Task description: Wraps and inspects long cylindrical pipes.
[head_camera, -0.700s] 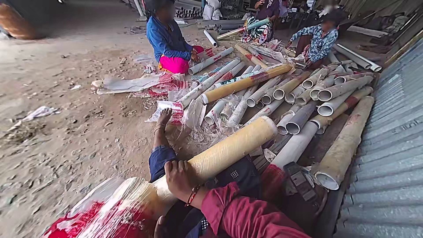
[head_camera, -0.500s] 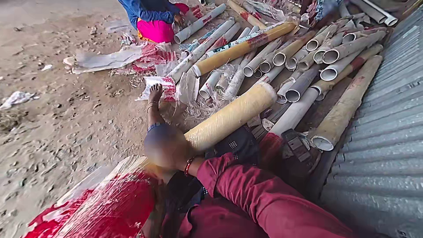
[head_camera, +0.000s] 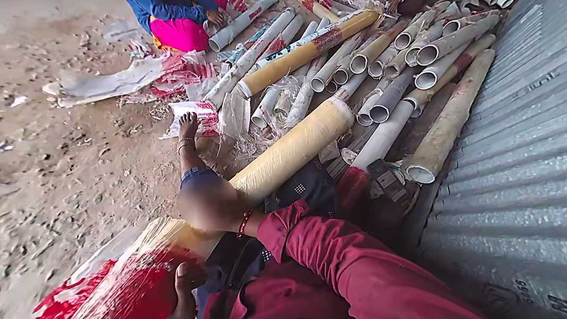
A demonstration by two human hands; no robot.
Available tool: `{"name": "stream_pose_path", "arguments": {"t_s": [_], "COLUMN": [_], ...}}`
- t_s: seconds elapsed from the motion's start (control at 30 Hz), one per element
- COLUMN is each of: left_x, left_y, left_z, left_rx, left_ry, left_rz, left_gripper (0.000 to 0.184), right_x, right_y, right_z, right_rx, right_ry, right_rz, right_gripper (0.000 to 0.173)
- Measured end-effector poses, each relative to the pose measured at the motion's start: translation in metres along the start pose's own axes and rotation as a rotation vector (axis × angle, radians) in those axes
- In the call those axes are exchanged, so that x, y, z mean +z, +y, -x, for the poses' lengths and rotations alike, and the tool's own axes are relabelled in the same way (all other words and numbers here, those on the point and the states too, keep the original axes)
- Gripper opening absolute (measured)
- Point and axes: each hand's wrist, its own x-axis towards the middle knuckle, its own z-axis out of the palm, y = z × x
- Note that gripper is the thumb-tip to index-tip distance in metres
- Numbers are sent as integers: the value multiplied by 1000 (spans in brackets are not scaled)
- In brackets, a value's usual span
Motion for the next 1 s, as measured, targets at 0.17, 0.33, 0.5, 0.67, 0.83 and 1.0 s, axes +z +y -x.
{"name": "stream_pose_path", "arguments": {"t_s": [0.17,0.33,0.5,0.67,0.83,1.0], "left_x": [-20,-21,-36,-54,-40,8], "left_y": [-19,-19,-20,1,47,10], "left_z": [3,-1,-8,-11,-90,-192], "left_rx": [-59,-198,-293,49,522,203], "left_ry": [34,-56,-351,-996,-628,-714], "left_rz": [119,231,-102,-370,-530,-1047], "left_gripper": [31,23,36,41,40,51], "right_x": [-19,-24,-43,-49,-50,-46], "right_y": [-10,-9,-8,-3,-5,-2], "right_z": [27,63,70,66,61,70], "right_rx": [104,109,312,396,449,293], "right_ry": [181,-82,-414,-648,-746,-447], "right_rz": [-278,-72,-24,-27,-8,-30], "right_gripper": [22,20,29,33,38,31]}}
